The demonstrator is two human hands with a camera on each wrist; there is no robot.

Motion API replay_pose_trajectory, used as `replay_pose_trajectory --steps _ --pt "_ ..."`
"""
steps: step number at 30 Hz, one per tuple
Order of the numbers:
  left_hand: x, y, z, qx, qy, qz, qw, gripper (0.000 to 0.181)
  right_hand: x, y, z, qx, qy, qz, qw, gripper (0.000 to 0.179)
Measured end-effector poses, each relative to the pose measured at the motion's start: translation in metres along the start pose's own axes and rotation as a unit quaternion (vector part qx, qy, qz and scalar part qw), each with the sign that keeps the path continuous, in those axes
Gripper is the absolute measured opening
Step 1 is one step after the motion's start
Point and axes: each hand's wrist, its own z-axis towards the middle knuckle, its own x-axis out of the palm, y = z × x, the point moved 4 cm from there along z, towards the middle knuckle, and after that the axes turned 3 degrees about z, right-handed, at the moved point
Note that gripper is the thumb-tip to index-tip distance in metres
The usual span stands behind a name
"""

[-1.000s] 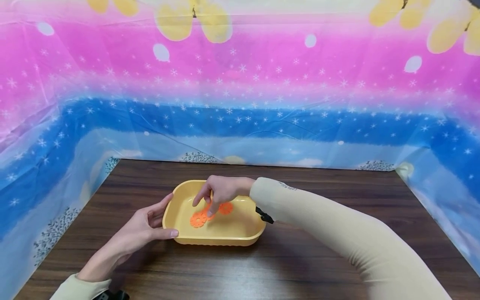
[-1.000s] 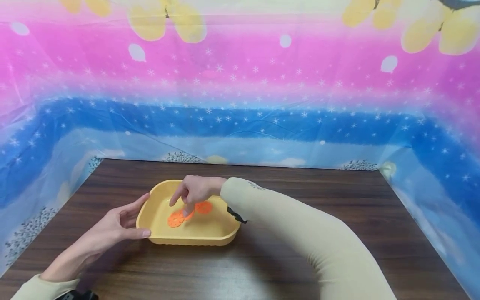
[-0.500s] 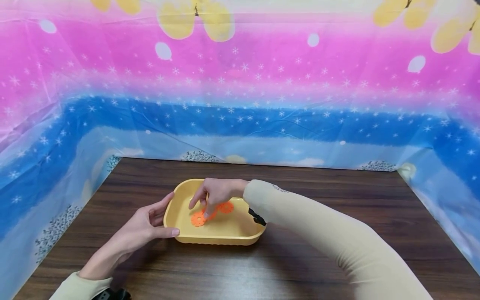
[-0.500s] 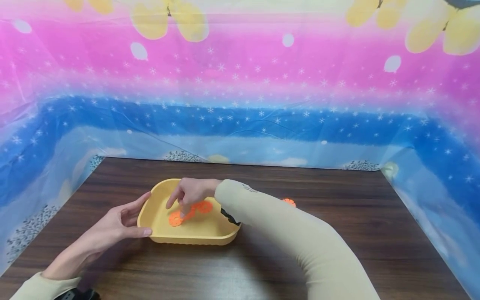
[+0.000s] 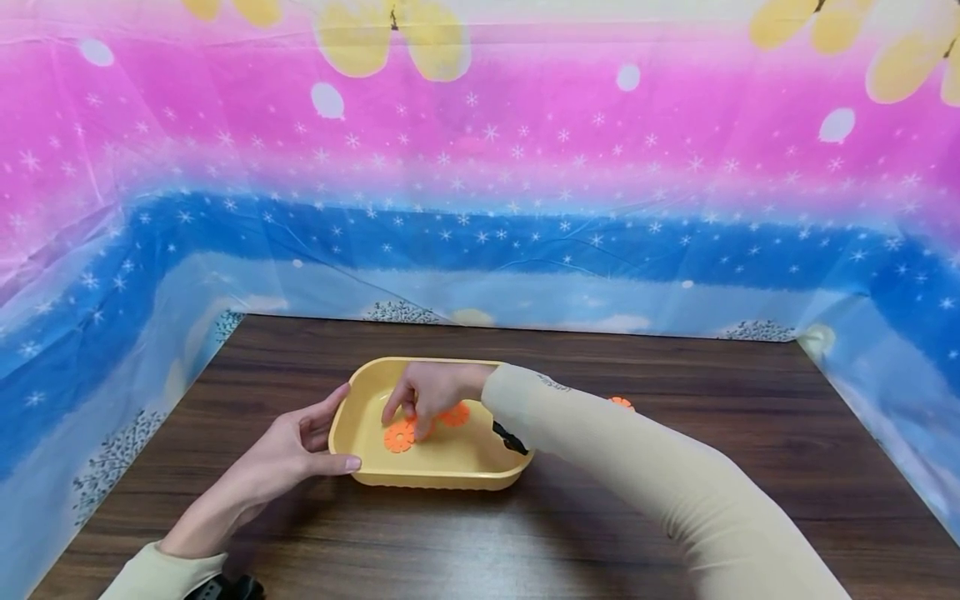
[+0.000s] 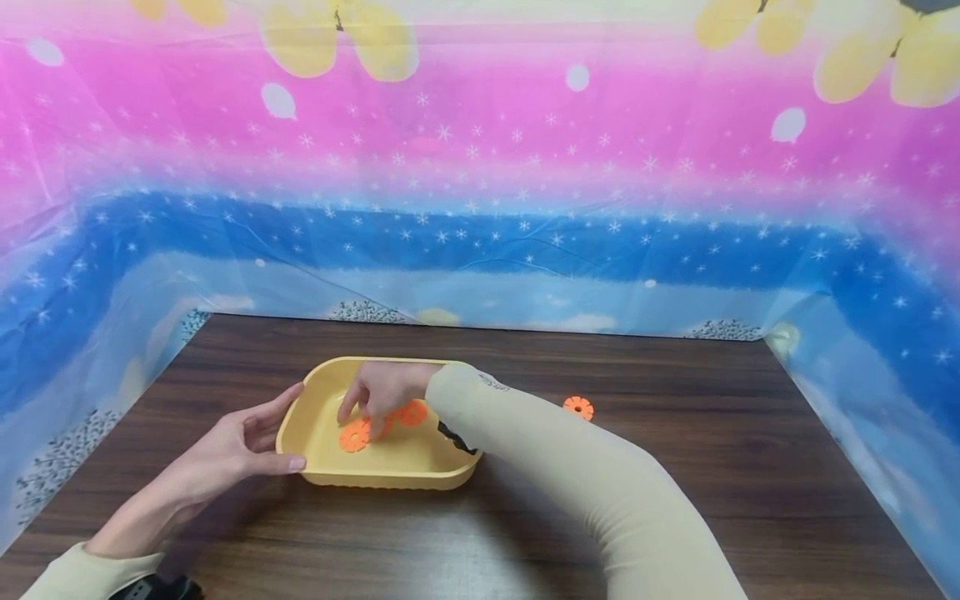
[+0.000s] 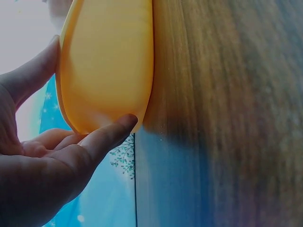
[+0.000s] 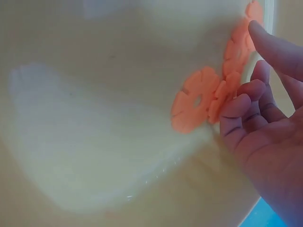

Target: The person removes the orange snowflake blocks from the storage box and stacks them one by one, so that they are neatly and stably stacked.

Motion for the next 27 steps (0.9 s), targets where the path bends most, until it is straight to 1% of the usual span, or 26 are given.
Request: replay_pose_trajectory --steps 7,12,18,22,27 --pt "0.0007 -0.0009 -0.0005 -0.005 0.002 -0.001 1.0000 0.107 0.0031 0.0001 0.0013 -0.001 -0.004 -0.020 0.9998 0.047" --pt "0.0006 -0.0006 -0.0006 -0.002 0.003 -0.003 1.0000 0.107 0.0033 -0.0001 0.0023 -0.001 -0.006 -0.035 0.9994 0.042" --pt "0.0003 0.0002 -0.0009 -0.002 0.004 -0.012 0.9999 0.107 0.0057 0.0011 0.0051 -0.010 -0.005 -0.062 0.9980 0.034" --pt "0.0001 0.0005 -0.0011 0.000 0.005 -0.018 0.9998 0.107 0.0056 0.0022 0.0046 -0.010 -0.013 -0.054 0.9984 0.032" --pt "-0.0001 -0.0002 -0.0018 0.005 0.009 -0.023 0.9997 0.107 0.0047 0.0026 0.0034 -0.004 -0.027 -0.038 0.9989 0.034"
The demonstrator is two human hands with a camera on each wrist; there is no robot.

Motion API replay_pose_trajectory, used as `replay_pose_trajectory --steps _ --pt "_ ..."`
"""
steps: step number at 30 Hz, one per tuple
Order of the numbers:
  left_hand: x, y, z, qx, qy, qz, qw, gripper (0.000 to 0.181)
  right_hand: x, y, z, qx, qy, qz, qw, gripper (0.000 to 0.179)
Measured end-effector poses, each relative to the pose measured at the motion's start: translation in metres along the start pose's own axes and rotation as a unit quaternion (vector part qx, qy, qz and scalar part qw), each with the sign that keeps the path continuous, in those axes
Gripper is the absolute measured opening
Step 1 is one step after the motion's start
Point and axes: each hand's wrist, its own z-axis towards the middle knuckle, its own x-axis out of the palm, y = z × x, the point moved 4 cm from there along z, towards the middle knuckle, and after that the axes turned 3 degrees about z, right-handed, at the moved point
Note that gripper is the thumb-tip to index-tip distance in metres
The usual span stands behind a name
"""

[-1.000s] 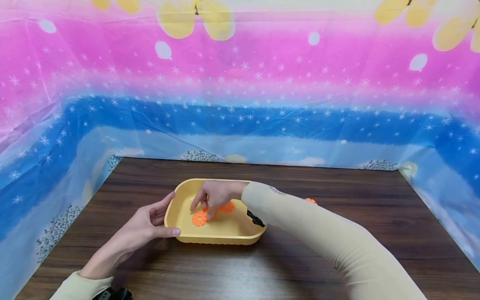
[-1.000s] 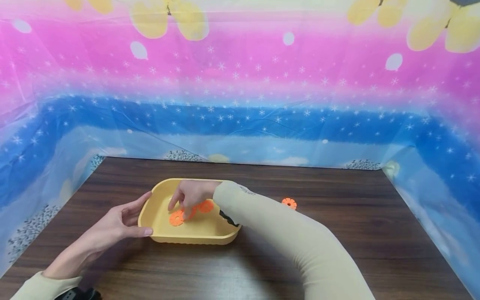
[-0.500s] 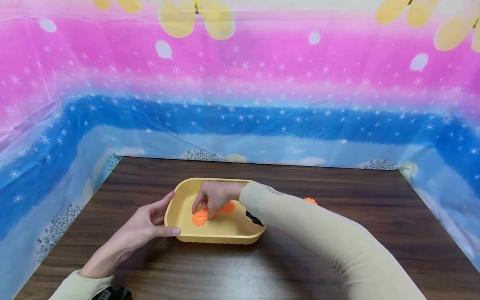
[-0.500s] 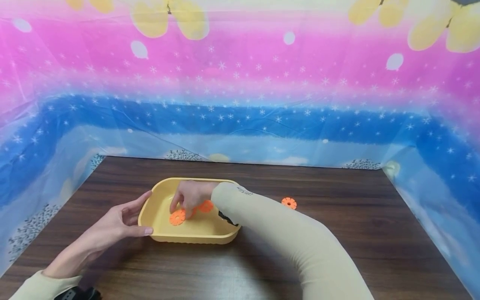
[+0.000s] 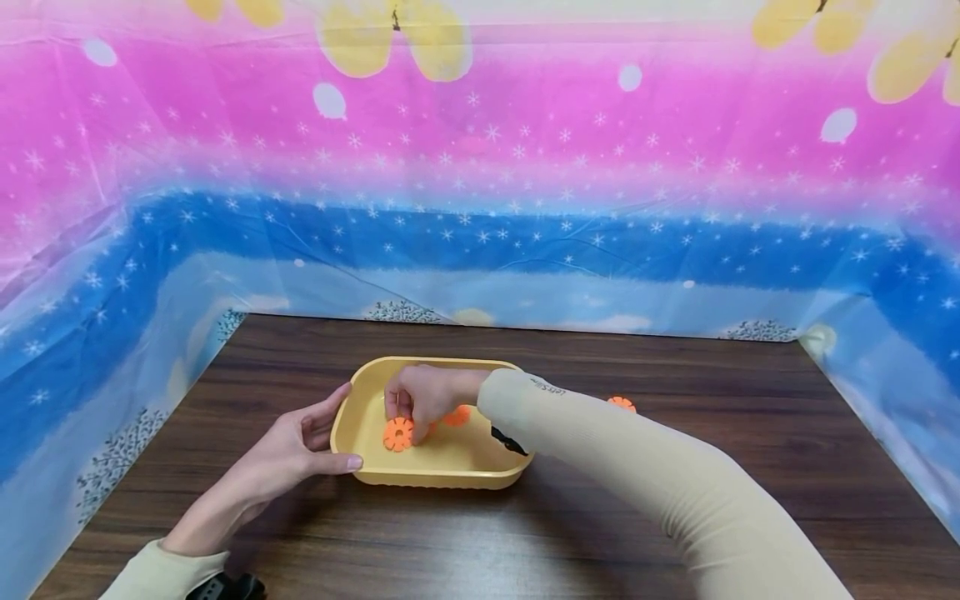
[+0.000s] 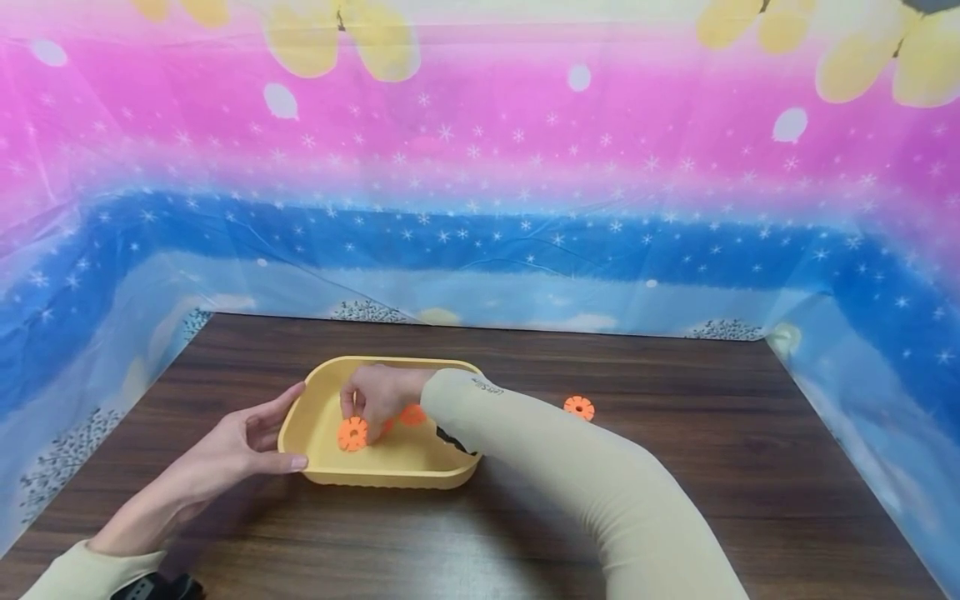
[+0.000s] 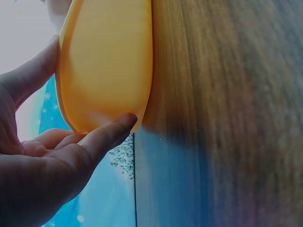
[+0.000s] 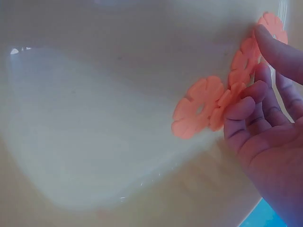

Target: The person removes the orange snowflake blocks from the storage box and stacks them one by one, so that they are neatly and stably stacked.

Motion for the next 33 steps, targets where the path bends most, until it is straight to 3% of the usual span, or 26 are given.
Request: replay_pose_trajectory --steps 10,28,33 --pt "0.001 -0.001 0.001 -0.005 0.000 0.004 1.0000 0.107 -0.001 -0.003 -0.002 0.004 -0.007 0.020 0.9998 0.042" --pt "0.000 -0.002 0.001 -0.001 0.002 -0.002 1.0000 0.107 -0.012 0.002 -0.003 -0.016 -0.027 0.001 0.9995 0.033" --pt "0.000 -0.002 0.001 -0.002 0.003 0.001 1.0000 0.107 -0.015 0.000 -0.004 -0.018 -0.031 0.019 0.9992 0.034"
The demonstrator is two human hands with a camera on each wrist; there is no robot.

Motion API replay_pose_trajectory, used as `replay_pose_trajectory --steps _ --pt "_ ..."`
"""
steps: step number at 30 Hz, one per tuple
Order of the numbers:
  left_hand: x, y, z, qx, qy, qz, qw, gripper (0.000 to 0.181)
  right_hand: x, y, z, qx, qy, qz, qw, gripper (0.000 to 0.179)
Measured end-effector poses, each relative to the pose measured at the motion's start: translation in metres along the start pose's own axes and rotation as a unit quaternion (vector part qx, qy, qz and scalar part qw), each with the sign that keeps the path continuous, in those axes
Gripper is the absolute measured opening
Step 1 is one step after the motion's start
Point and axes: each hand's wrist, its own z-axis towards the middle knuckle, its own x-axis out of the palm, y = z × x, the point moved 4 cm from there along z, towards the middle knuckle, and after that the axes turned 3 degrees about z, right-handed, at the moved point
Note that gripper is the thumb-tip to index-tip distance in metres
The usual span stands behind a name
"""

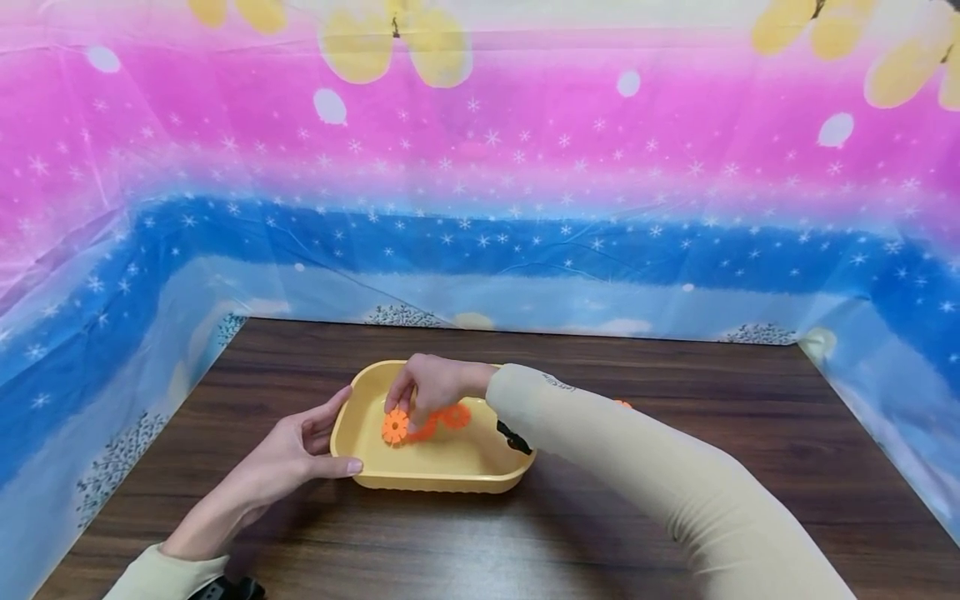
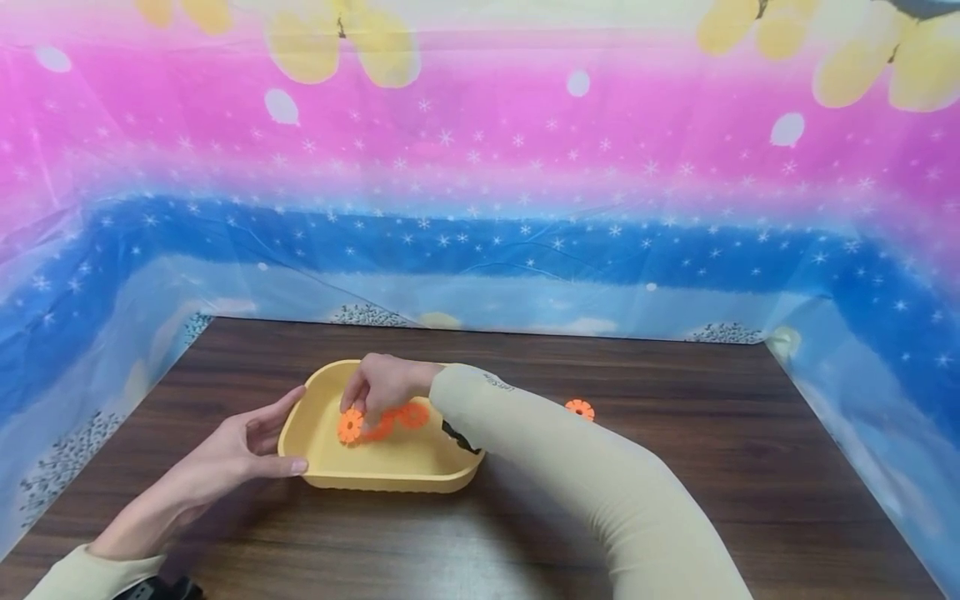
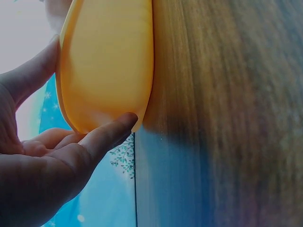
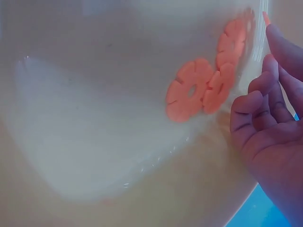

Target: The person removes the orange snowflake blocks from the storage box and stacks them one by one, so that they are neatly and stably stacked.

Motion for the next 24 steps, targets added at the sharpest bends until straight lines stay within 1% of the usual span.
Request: replay_pose_trajectory --steps 10,17,24 --pt "0.000 0.000 0.000 0.000 0.000 0.003 1.0000 0.107 -0.003 -0.001 -0.005 -0.003 0.003 0.063 0.9980 0.036" --pt "0.000 0.001 0.001 -0.001 -0.004 0.011 0.9999 0.108 -0.005 0.003 -0.008 -0.008 0.002 0.076 0.9971 0.038" --pt "-0.001 0.000 0.001 0.000 -0.001 0.017 0.9999 0.108 -0.010 0.010 -0.012 -0.010 -0.002 0.095 0.9954 0.037"
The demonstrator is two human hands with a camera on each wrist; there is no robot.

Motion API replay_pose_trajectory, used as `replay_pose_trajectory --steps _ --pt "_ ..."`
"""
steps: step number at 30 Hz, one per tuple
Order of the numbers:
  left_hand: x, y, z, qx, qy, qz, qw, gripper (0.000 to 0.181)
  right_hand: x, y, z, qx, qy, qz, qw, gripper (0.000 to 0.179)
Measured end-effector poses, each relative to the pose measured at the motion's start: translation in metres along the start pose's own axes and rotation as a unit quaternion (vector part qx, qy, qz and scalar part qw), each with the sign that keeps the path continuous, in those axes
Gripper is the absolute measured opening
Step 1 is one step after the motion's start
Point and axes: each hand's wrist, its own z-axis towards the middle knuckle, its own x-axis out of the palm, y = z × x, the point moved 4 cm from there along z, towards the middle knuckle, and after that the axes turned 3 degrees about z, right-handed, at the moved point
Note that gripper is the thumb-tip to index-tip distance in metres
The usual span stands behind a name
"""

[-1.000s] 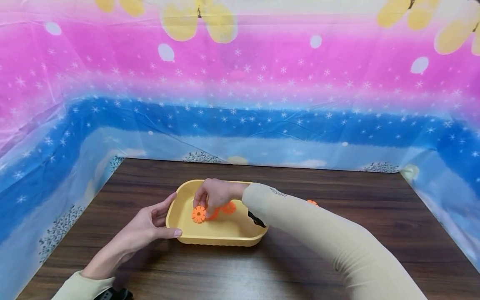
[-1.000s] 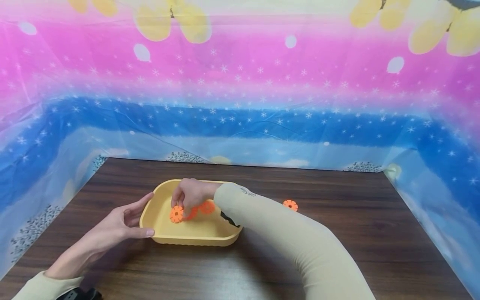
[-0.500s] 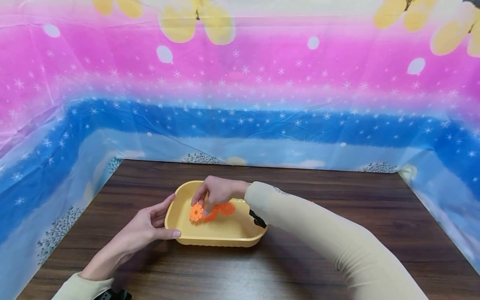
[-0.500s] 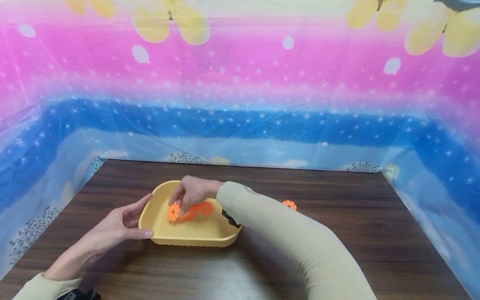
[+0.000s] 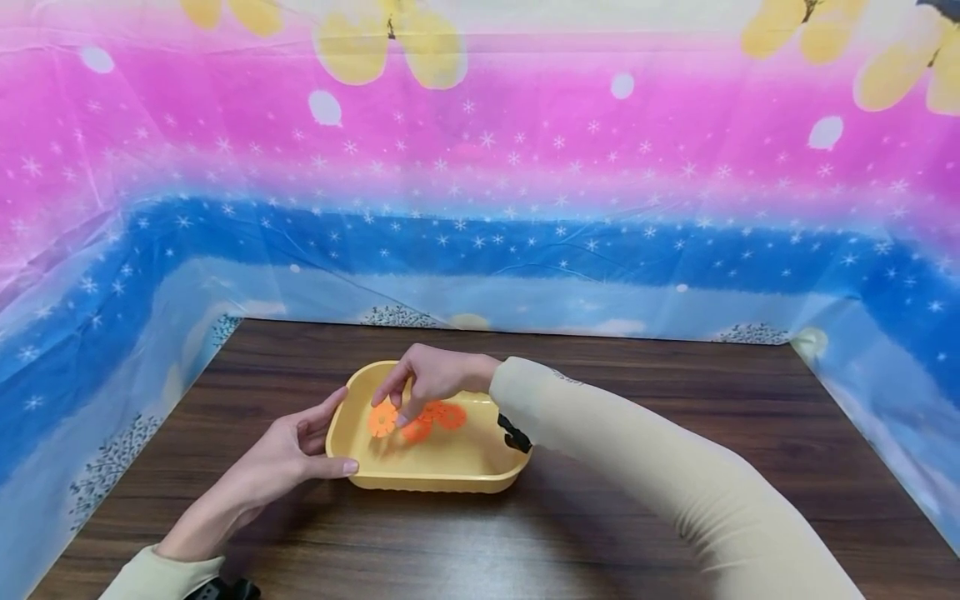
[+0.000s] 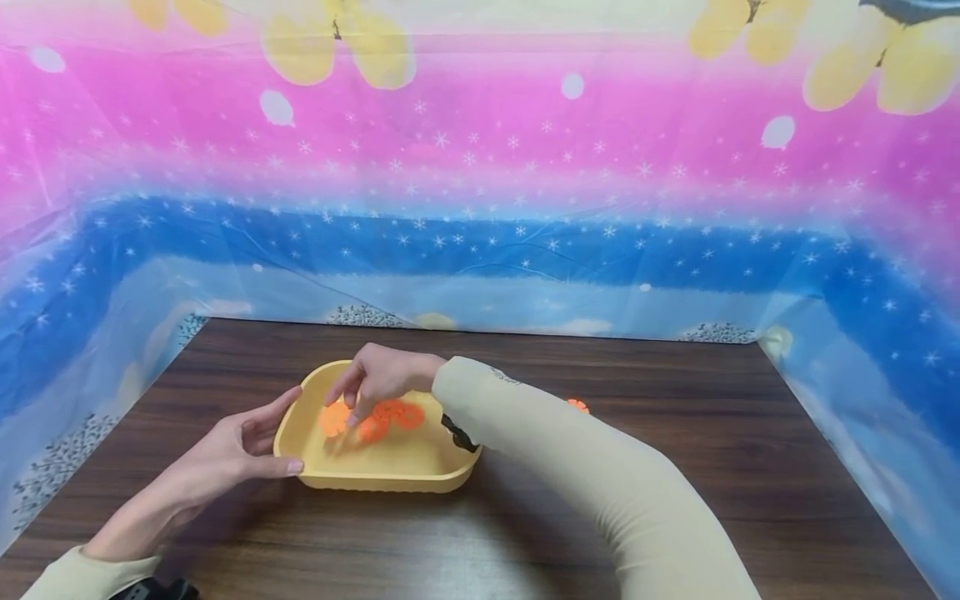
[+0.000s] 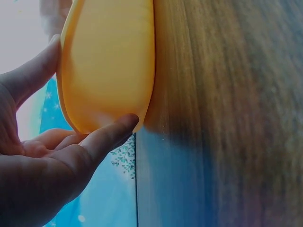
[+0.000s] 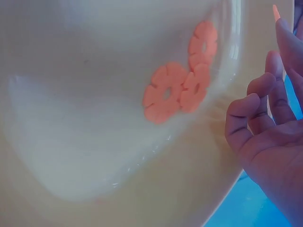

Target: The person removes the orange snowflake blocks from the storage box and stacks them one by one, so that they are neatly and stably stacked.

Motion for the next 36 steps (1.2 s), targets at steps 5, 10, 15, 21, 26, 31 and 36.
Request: replay_pose_trajectory --steps 5,10,15,21,26,31,36 --pt "-0.001 -0.001 0.001 0.004 0.001 0.004 1.0000 0.108 -0.002 0.004 -0.005 -0.001 -0.002 0.005 1.0000 0.037" --pt "-0.001 0.000 0.000 0.005 0.000 0.010 0.9999 0.108 -0.003 0.006 -0.013 -0.005 -0.013 0.006 0.9999 0.037" --pt "-0.001 0.001 0.000 0.004 -0.002 0.013 0.9999 0.107 -0.004 0.008 -0.022 -0.006 -0.028 0.003 0.9996 0.035" --pt "-0.001 0.003 0.000 0.006 -0.003 0.012 0.9999 0.108 -0.011 0.010 -0.038 0.007 -0.053 0.006 0.9986 0.037" --pt "-0.001 0.002 -0.001 0.013 -0.005 0.015 0.9998 0.108 -0.017 0.008 -0.051 0.014 -0.078 0.017 0.9967 0.039" --pt "-0.001 0.001 -0.002 0.012 -0.007 0.016 0.9998 0.105 -0.021 0.007 -0.062 0.012 -0.096 0.020 0.9951 0.041" --pt "0.000 0.002 -0.002 0.018 -0.005 0.011 0.9998 0.103 -0.021 0.005 -0.072 0.005 -0.112 0.025 0.9934 0.042"
